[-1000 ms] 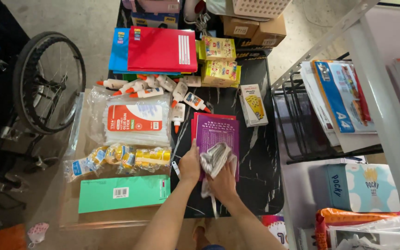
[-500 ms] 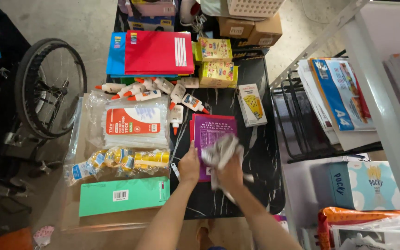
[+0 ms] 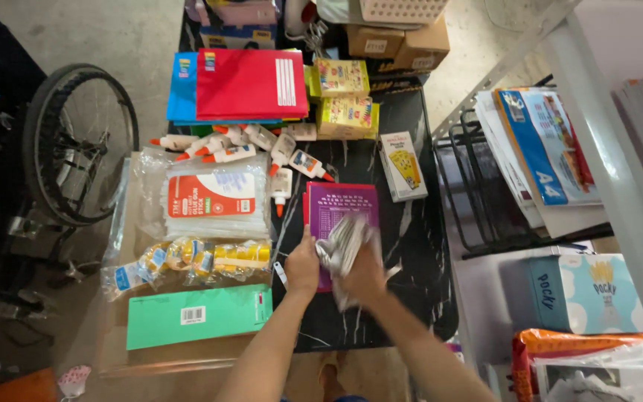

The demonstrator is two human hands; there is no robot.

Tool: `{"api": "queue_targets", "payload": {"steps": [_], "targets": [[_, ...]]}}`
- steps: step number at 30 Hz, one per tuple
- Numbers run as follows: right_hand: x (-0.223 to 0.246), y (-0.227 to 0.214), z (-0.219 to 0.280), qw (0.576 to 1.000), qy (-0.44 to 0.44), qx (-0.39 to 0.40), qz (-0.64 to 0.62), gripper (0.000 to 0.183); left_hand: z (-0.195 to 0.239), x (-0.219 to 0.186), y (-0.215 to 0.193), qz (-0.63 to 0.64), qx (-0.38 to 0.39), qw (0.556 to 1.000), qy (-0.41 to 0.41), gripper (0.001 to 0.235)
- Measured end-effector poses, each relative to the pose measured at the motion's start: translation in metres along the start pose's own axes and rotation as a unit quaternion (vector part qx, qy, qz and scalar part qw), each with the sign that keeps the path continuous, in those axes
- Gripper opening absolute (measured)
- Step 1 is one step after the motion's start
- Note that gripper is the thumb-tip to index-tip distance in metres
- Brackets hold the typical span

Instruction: Cleaning notebooks with a cloth and organizing them onto storage shelves.

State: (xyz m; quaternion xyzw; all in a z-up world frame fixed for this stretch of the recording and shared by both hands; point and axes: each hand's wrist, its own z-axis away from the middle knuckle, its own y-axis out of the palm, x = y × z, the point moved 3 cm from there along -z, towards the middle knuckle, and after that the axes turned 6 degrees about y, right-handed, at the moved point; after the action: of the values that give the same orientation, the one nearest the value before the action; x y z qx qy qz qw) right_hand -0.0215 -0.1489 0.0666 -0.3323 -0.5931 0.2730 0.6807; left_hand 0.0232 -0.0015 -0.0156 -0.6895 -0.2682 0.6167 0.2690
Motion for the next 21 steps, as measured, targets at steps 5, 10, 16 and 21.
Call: {"api": "queue_targets", "payload": {"steps": [5, 10, 16, 21], "targets": [[0.009, 0.021, 0.006, 0.969, -0.205, -0.026, 0.138, 0.073, 0.004, 0.018, 0.012, -0.001, -0.006, 1.0, 0.026, 0.048], [0.03, 0.012, -0.068, 0.983, -0.177, -0.013, 0.05, 0.06, 0.003, 0.02, 0.022, -0.001, -0.014, 0.998, 0.055, 0.04], [0.023, 0.024, -0.055, 0.995, 0.022, -0.027, -0.09, 0.039, 0.003, 0.031, 0.035, -0.046, 0.033, 0.998, 0.0, 0.02], [-0.039, 0.025, -0.017, 0.978, -0.066, -0.132, 0.151, 0.057, 0.002, 0.003, 0.003, -0.027, 0.006, 0.999, 0.021, 0.044]]}}
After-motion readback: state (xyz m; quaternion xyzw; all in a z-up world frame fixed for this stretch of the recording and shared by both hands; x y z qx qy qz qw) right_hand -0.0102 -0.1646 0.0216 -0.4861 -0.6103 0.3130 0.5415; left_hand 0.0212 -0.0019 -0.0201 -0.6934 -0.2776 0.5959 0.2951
